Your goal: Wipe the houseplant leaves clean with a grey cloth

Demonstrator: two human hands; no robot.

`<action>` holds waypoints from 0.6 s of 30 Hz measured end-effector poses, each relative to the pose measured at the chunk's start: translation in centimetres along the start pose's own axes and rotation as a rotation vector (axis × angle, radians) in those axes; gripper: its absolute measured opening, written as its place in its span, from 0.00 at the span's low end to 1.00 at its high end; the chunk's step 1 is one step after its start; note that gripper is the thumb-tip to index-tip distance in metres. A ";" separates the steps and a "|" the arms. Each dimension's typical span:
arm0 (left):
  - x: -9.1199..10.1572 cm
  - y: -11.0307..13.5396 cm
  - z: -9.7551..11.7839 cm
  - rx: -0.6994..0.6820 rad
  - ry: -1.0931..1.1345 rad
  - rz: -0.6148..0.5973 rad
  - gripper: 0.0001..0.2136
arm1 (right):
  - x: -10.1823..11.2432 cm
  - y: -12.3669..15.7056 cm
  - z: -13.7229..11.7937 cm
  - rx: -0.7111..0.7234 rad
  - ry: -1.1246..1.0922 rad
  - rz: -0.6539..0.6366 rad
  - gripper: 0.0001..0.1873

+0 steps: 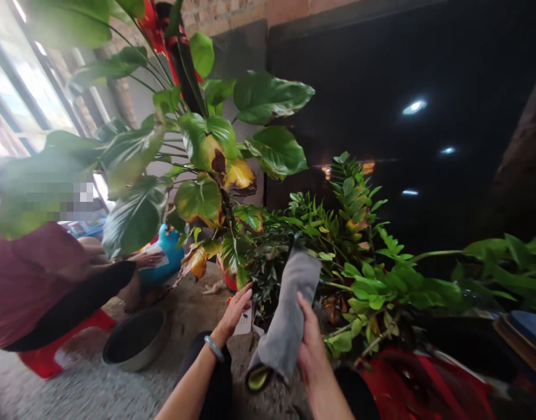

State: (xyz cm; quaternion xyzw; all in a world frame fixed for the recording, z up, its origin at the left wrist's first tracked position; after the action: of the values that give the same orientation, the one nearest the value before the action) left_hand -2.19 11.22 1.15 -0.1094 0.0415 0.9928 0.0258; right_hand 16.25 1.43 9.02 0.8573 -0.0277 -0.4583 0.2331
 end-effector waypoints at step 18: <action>-1.3 -0.9 -0.6 -0.006 -0.103 -0.025 0.28 | 1.2 0.4 4.4 -0.189 -0.052 -0.019 0.12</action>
State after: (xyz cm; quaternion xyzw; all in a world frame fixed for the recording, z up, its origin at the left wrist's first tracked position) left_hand -0.77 12.03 0.79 -0.0586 0.0358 0.9968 0.0400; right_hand 13.46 -0.86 6.21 0.8194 0.0178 -0.4833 0.3077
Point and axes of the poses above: each hand's wrist, its own y-axis away from the middle knuckle, its own x-axis out of the back of the hand, z = x × y, the point moved 9 cm from there along -y, towards the middle knuckle, and after that the axes turned 11 degrees about -z, right-handed, at the moved point
